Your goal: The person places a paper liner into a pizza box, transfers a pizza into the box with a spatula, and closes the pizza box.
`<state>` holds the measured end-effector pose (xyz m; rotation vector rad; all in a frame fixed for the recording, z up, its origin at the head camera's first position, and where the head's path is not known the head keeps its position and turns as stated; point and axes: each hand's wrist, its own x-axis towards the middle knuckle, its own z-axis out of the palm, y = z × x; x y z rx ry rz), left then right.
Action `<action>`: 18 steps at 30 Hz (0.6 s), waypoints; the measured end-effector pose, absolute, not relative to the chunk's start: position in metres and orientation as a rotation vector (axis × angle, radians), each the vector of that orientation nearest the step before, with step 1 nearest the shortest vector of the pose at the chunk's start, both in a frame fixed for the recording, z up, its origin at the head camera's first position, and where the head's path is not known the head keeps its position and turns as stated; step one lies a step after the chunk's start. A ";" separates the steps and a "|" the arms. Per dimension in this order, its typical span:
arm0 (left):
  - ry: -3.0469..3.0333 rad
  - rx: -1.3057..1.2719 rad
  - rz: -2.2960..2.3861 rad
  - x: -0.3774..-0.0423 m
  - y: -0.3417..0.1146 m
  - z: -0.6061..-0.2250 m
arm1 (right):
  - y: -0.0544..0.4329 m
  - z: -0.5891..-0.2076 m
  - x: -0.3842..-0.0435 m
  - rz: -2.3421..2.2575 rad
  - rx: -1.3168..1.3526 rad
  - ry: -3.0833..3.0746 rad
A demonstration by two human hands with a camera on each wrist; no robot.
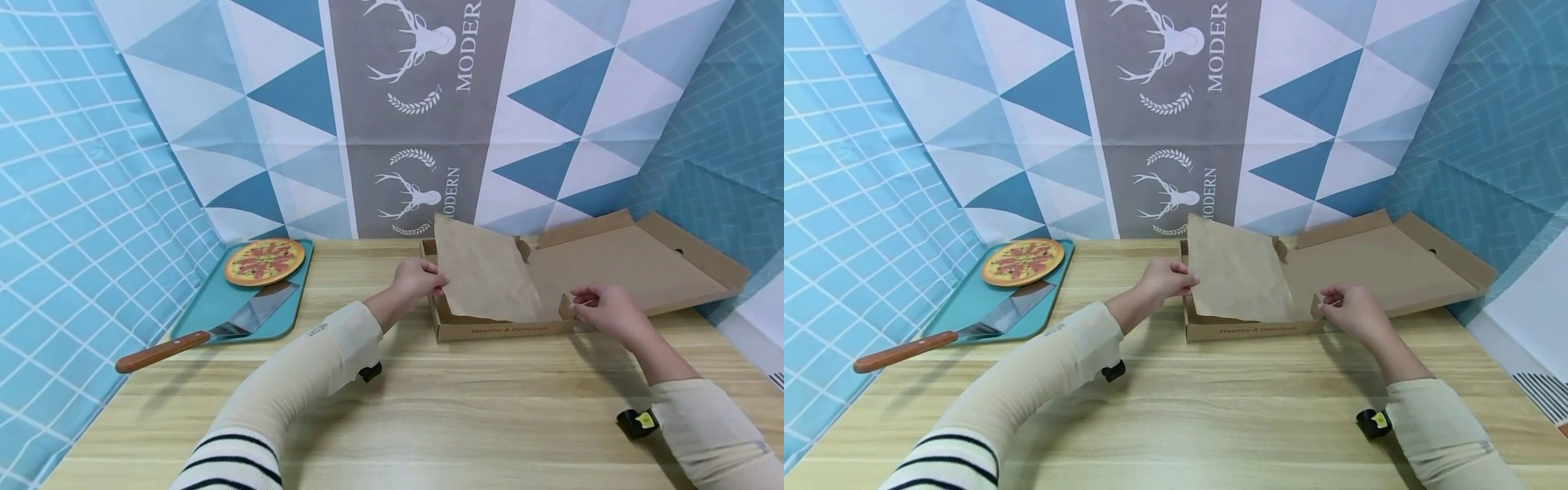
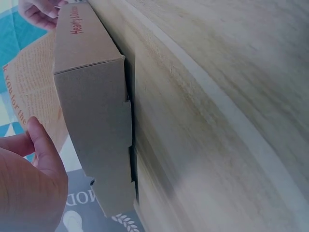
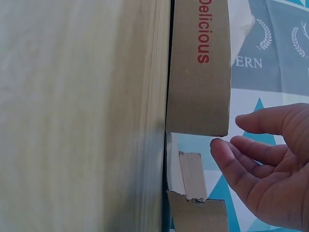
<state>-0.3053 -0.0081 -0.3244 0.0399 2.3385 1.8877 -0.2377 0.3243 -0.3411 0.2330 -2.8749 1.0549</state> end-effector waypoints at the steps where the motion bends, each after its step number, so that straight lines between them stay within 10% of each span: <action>1: 2.346 0.038 1.880 -0.306 -0.007 -0.324 | 0.324 -0.341 -0.238 1.054 0.236 -2.873; 18: 2.565 -0.004 1.655 -0.311 0.012 -0.316 | 0.325 -0.343 -0.239 0.960 0.308 -2.852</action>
